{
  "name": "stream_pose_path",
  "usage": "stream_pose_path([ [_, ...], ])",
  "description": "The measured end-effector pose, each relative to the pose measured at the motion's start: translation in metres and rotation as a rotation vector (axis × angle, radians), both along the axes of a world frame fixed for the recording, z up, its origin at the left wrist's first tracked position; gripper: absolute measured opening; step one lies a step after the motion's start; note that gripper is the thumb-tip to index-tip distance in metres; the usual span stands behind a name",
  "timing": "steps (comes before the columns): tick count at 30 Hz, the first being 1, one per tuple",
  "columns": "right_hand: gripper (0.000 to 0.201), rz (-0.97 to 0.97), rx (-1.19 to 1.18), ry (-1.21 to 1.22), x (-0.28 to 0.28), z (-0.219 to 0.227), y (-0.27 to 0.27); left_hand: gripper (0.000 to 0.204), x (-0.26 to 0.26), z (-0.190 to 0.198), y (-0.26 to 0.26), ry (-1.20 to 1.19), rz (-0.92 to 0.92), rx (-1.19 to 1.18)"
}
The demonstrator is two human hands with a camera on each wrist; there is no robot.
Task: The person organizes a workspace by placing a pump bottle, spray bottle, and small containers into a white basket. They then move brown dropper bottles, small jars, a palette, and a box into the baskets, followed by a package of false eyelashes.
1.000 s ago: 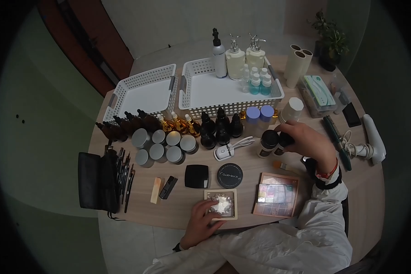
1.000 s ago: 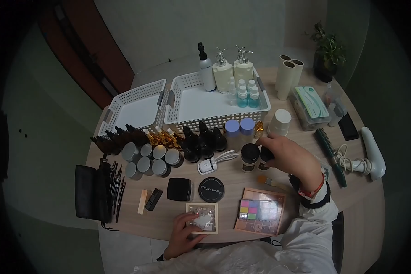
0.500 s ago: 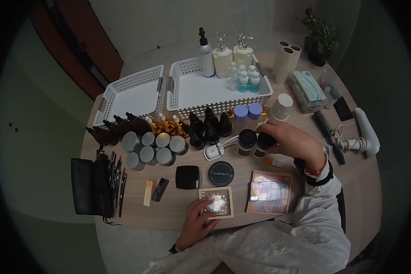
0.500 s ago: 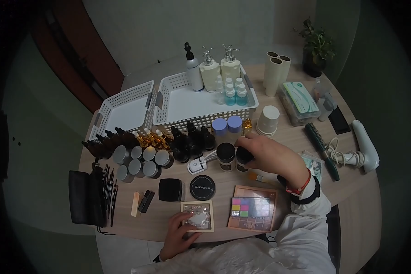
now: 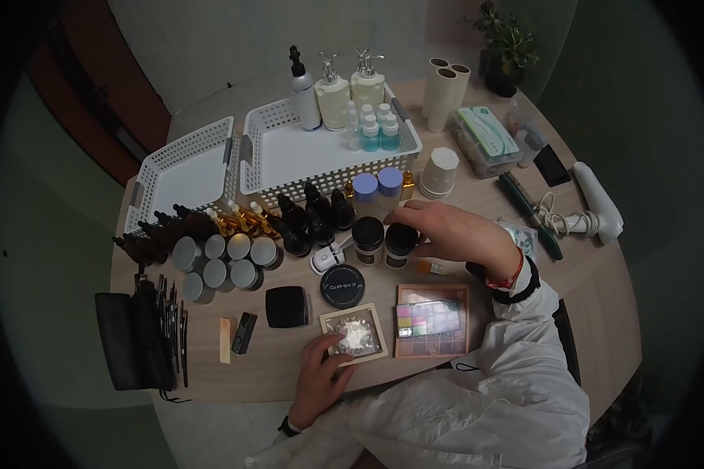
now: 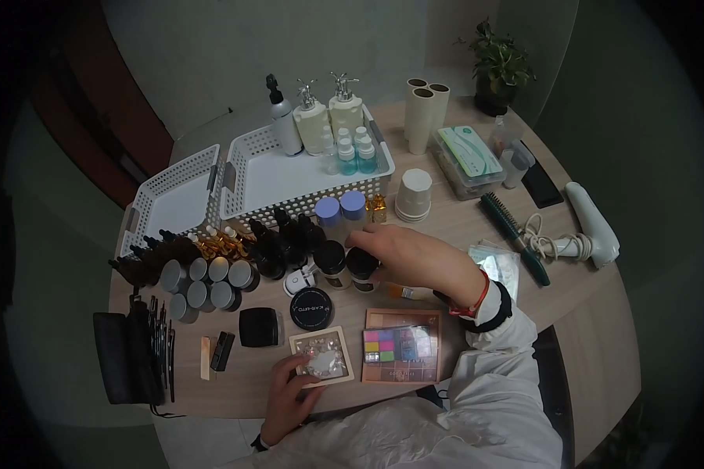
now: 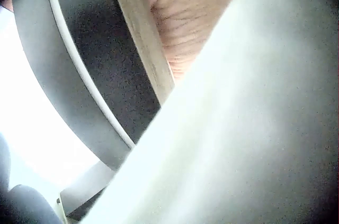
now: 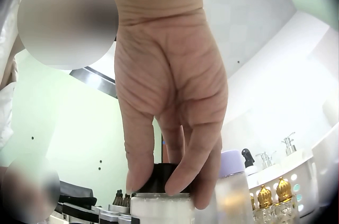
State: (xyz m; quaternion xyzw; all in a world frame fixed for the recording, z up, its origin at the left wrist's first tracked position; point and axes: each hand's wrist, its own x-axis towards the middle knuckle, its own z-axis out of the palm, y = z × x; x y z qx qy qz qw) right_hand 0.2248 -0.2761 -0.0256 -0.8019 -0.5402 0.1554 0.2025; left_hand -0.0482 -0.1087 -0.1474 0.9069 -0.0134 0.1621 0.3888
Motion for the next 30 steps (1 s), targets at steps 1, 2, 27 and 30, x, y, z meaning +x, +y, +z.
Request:
stream_pose_path([
  [1,0.052,0.003,-0.011,0.008,-0.001,-0.001,0.001,0.021,0.000,-0.001,-0.001,-0.007,0.002,0.003],
  [2,0.052,0.006,0.018,0.028,-0.002,-0.001,0.002,0.021,0.001,-0.001,0.000,0.000,0.006,-0.009],
  [27,0.067,-0.312,-0.250,-0.052,0.126,-0.037,-0.021,0.020,0.002,0.001,0.006,-0.025,-0.061,-0.088],
  [30,0.067,-0.326,-0.089,0.093,0.128,-0.050,-0.032,0.020,0.002,0.000,0.008,-0.024,-0.069,-0.099],
])
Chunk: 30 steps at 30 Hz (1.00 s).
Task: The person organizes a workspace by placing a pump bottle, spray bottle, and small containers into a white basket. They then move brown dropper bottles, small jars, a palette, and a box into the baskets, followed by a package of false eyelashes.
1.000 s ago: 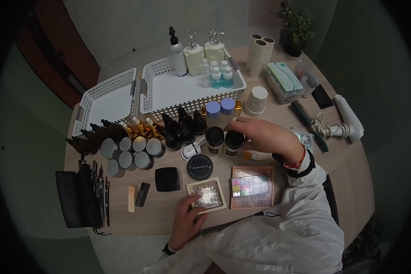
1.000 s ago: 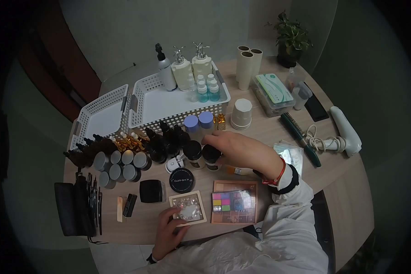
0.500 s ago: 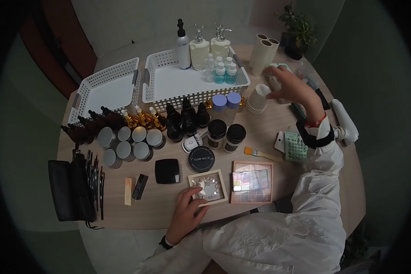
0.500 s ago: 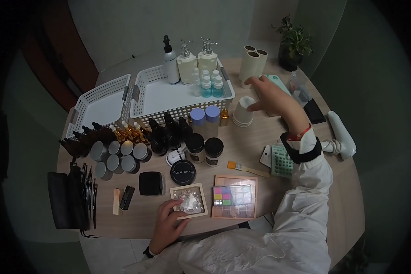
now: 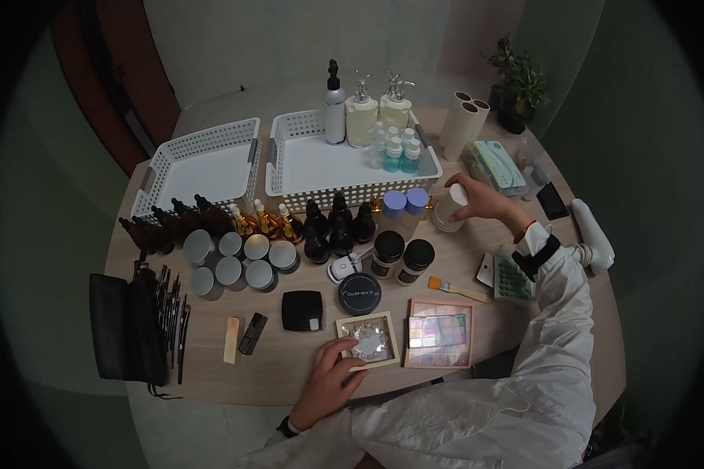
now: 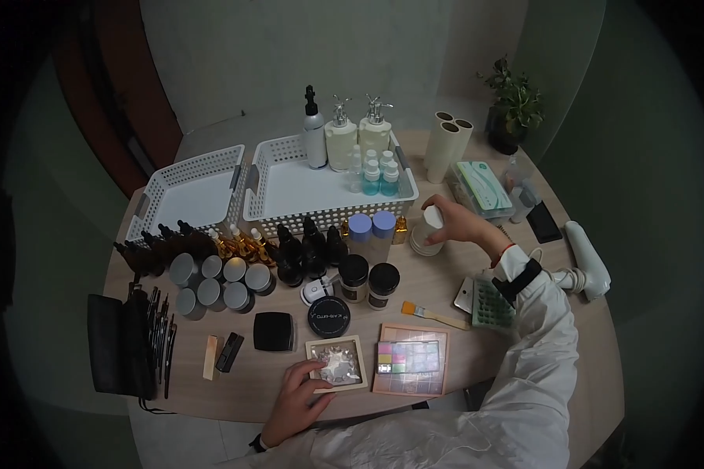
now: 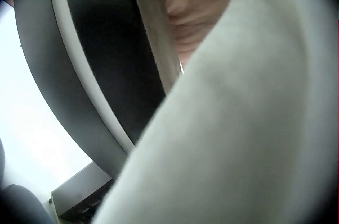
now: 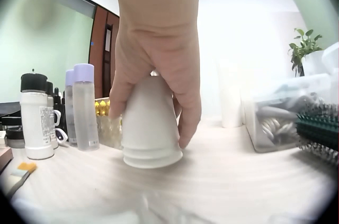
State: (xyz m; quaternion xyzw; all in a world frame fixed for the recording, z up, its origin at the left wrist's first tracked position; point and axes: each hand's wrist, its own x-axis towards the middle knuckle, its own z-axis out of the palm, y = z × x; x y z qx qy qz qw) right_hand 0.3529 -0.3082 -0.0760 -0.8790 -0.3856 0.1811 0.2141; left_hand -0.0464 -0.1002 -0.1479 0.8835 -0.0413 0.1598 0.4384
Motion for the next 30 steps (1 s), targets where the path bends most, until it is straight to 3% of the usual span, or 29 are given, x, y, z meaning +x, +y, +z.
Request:
stream_pose_path([
  [8,0.081,-0.252,0.269,0.253,-0.008,-0.026,-0.010,0.020,0.001,0.001,0.002,0.019,-0.027,-0.032],
  [10,0.083,-0.237,0.260,0.212,-0.001,-0.042,-0.014,0.020,0.000,0.000,0.002,0.014,-0.027,-0.028],
  [15,0.085,-0.212,0.238,0.217,-0.007,-0.031,-0.009,0.020,0.000,-0.001,0.002,0.018,-0.025,-0.039],
  [23,0.080,-0.401,0.266,0.433,-0.021,0.007,0.000,0.021,-0.001,-0.002,0.002,0.015,-0.026,-0.035],
  [26,0.080,-0.394,0.292,0.327,-0.014,0.028,-0.005,0.021,-0.001,-0.002,0.003,0.006,-0.027,-0.048],
  [28,0.081,-0.388,0.191,0.263,-0.009,0.053,0.001,0.019,-0.001,-0.001,0.003,0.011,-0.039,-0.034],
  [30,0.081,-0.225,0.371,0.041,0.000,0.066,0.004,0.019,-0.001,-0.001,0.003,0.013,-0.035,-0.032],
])
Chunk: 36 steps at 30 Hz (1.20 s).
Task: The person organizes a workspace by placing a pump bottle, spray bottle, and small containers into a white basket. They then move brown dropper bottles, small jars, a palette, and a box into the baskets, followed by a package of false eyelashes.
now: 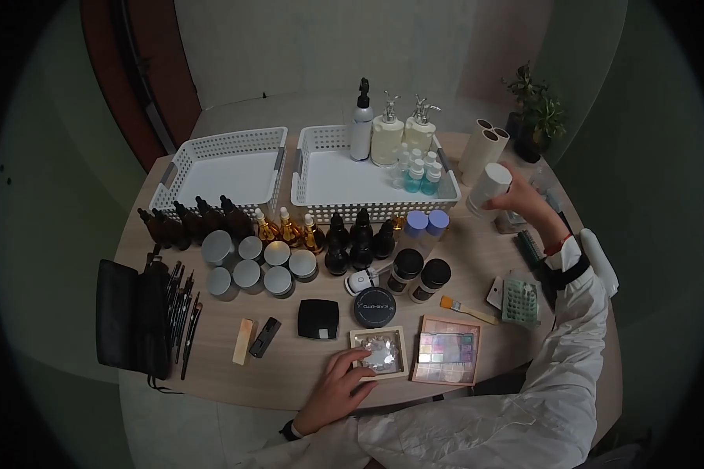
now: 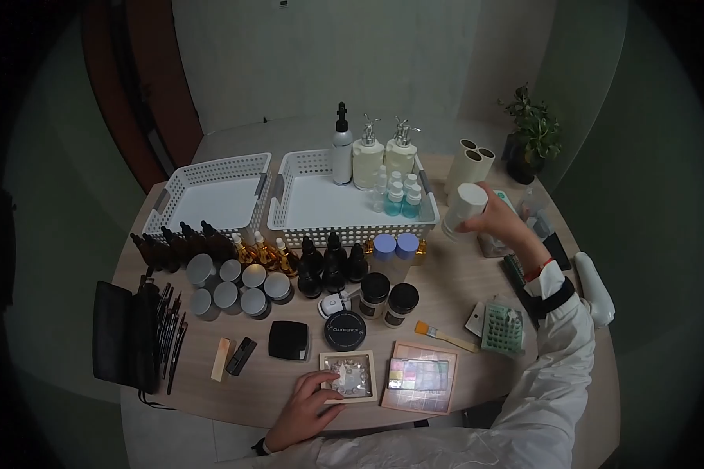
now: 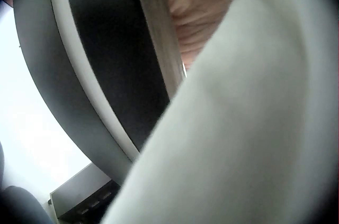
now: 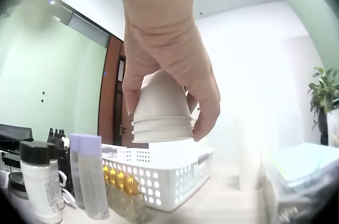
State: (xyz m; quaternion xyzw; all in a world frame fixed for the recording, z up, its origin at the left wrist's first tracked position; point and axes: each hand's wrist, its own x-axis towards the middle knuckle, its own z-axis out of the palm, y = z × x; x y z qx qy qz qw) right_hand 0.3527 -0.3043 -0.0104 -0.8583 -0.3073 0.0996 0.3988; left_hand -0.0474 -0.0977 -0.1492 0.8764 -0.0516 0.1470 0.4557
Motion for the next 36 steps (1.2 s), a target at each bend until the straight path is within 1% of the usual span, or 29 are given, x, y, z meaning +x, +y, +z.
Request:
stream_pose_path([
  [1,0.081,0.003,0.000,0.001,0.006,0.007,0.005,0.018,0.000,0.000,0.000,0.003,-0.001,0.003],
  [3,0.079,0.071,0.094,-0.027,0.001,0.035,0.036,0.020,0.000,-0.001,0.000,0.002,0.002,0.010],
  [4,0.079,0.075,0.097,-0.026,0.000,0.045,0.054,0.021,0.000,-0.001,0.000,0.000,0.002,0.016],
  [6,0.076,0.159,0.085,-0.095,0.000,0.059,0.094,0.021,0.001,-0.003,0.000,-0.009,0.006,0.009],
  [7,0.077,0.221,0.075,-0.062,0.005,0.059,0.116,0.021,0.001,-0.003,0.000,-0.019,0.006,0.000],
  [8,0.078,0.285,0.064,-0.030,0.009,0.055,0.138,0.021,0.000,-0.004,0.000,-0.020,0.015,0.003],
  [10,0.077,0.296,-0.031,-0.042,0.007,0.047,0.184,0.020,0.001,-0.004,0.001,-0.021,-0.009,-0.030],
  [12,0.076,0.328,-0.104,-0.005,0.013,0.029,0.225,0.020,0.000,-0.004,0.002,-0.024,-0.010,-0.039],
  [14,0.077,0.368,-0.187,-0.124,0.023,0.005,0.261,0.020,0.000,-0.007,0.004,-0.035,-0.026,-0.047],
  [15,0.079,0.373,-0.226,-0.131,0.022,0.000,0.270,0.020,-0.001,-0.007,0.005,-0.039,-0.018,-0.040],
  [17,0.079,0.353,-0.309,-0.187,0.025,-0.015,0.290,0.020,-0.001,-0.006,0.009,-0.017,-0.065,-0.038],
  [19,0.079,0.348,-0.346,-0.172,0.031,-0.026,0.306,0.020,0.000,-0.003,0.011,-0.032,-0.077,-0.021],
  [21,0.082,0.376,-0.416,-0.298,0.052,-0.049,0.320,0.020,0.001,0.000,0.014,-0.026,-0.090,-0.023],
  [22,0.075,0.362,-0.402,-0.275,0.061,-0.059,0.325,0.020,0.002,0.002,0.016,-0.019,-0.097,-0.021],
  [23,0.075,0.364,-0.402,-0.281,0.058,-0.057,0.328,0.020,0.002,0.004,0.017,-0.012,-0.101,-0.018],
  [25,0.071,0.286,-0.549,-0.148,0.054,-0.052,0.334,0.020,0.004,0.011,0.021,0.007,-0.110,-0.016],
  [26,0.071,0.287,-0.550,-0.150,0.060,-0.057,0.338,0.020,0.004,0.015,0.023,0.017,-0.113,-0.012],
  [28,0.071,0.324,-0.534,-0.404,0.068,-0.069,0.346,0.020,0.005,0.021,0.027,0.037,-0.119,-0.002],
  [29,0.071,0.326,-0.536,-0.402,0.068,-0.071,0.346,0.020,0.006,0.026,0.028,0.049,-0.120,0.006],
  [31,0.065,0.327,-0.355,-0.472,0.067,-0.074,0.346,0.019,0.006,0.033,0.031,0.068,-0.118,0.020],
  [35,0.063,0.286,-0.331,-0.548,0.065,-0.078,0.351,0.019,0.006,0.035,0.032,0.078,-0.121,0.035],
  [36,0.061,0.271,-0.371,-0.558,0.064,-0.077,0.351,0.019,0.006,0.032,0.031,0.056,-0.113,0.013],
])
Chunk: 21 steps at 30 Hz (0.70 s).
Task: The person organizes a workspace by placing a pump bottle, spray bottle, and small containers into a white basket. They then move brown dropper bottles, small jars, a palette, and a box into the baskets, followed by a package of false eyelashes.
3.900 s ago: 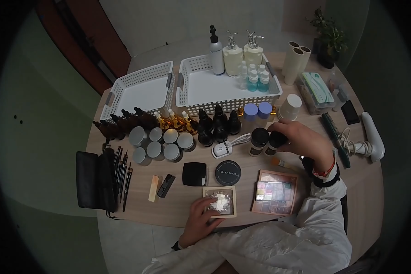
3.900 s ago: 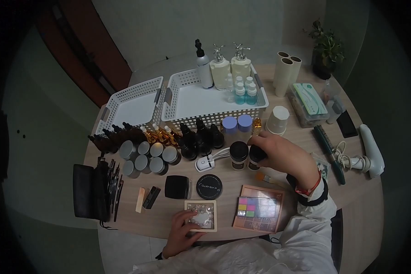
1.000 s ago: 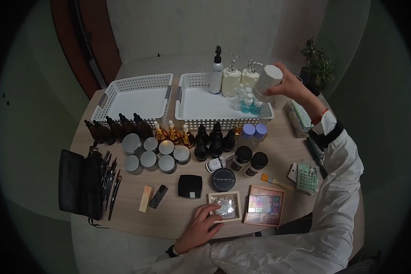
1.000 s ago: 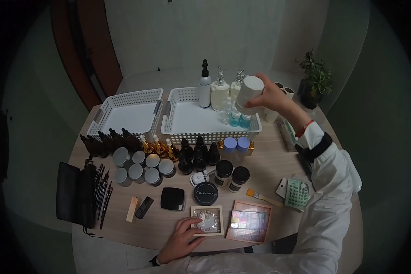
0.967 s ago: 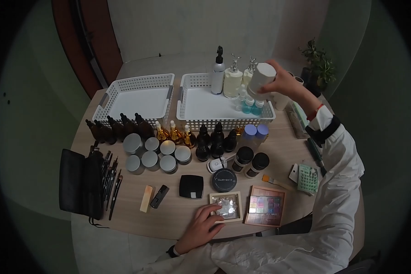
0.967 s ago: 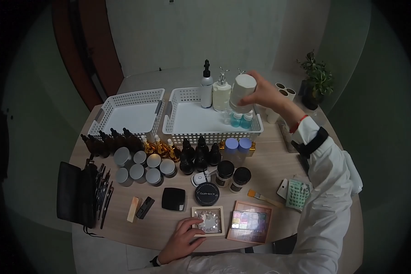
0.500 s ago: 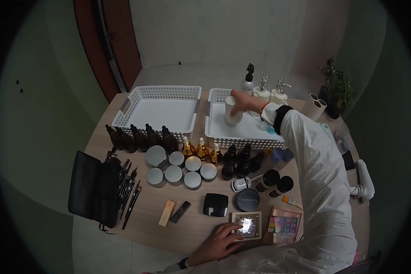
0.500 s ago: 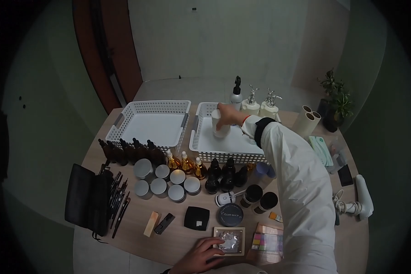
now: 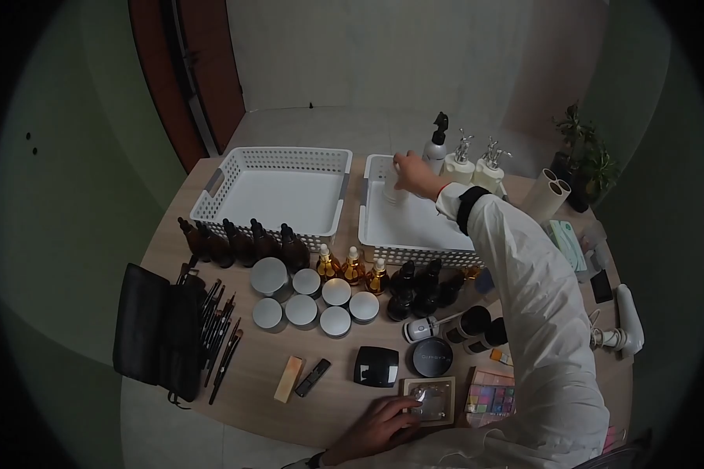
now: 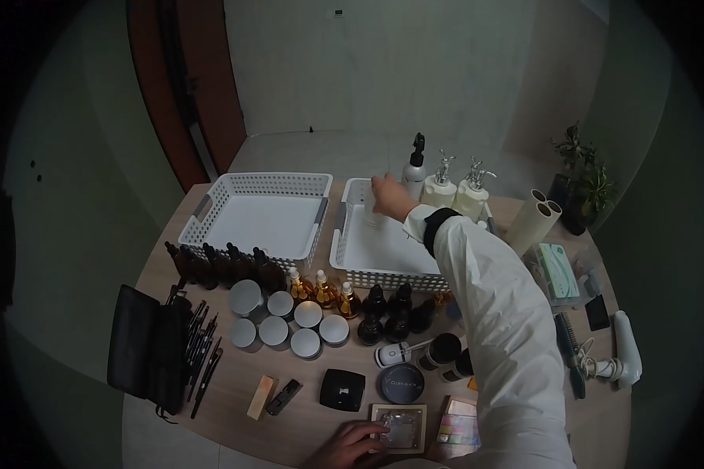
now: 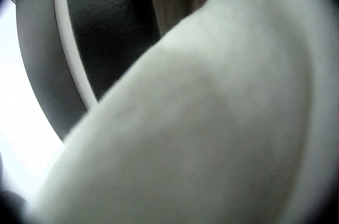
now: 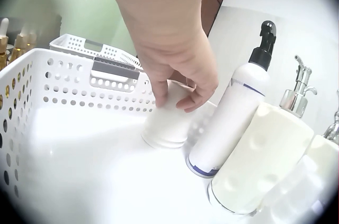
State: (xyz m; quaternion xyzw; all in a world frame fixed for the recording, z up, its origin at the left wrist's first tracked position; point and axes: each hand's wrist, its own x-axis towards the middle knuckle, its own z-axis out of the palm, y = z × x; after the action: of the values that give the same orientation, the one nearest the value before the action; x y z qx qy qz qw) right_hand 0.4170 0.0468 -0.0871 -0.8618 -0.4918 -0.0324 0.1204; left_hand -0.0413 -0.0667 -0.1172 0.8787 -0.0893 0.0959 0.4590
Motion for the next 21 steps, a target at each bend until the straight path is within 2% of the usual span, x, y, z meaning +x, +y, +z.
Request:
stream_pose_path([
  [2,0.059,-0.022,-0.033,-0.018,0.002,-0.001,0.001,0.019,0.000,0.000,0.000,-0.021,0.009,-0.024],
  [5,0.050,-0.063,0.051,-0.038,0.007,-0.005,0.005,0.019,0.000,0.006,0.002,0.035,-0.006,0.027],
  [7,0.034,-0.016,0.085,-0.156,0.011,-0.005,0.002,0.020,0.000,0.005,0.002,0.062,-0.025,0.051],
  [8,0.034,-0.016,0.085,-0.157,0.010,-0.004,0.003,0.020,0.000,0.005,0.002,0.071,-0.031,0.059],
  [10,0.054,-0.119,0.002,-0.006,0.009,0.000,0.006,0.020,0.000,0.001,0.001,0.039,-0.026,0.025],
  [14,0.058,-0.055,0.008,0.054,0.011,-0.004,0.003,0.021,0.000,0.001,0.001,0.049,-0.033,0.032],
  [16,0.056,0.117,0.140,0.145,0.005,-0.003,0.001,0.021,-0.001,0.004,0.002,0.059,-0.032,0.043],
  [20,0.055,0.081,0.113,0.100,0.006,-0.013,0.011,0.021,0.001,0.008,0.004,0.141,-0.083,0.158],
  [21,0.055,0.075,0.145,0.090,0.008,-0.017,0.013,0.021,-0.001,0.003,0.002,0.090,-0.054,0.091],
])
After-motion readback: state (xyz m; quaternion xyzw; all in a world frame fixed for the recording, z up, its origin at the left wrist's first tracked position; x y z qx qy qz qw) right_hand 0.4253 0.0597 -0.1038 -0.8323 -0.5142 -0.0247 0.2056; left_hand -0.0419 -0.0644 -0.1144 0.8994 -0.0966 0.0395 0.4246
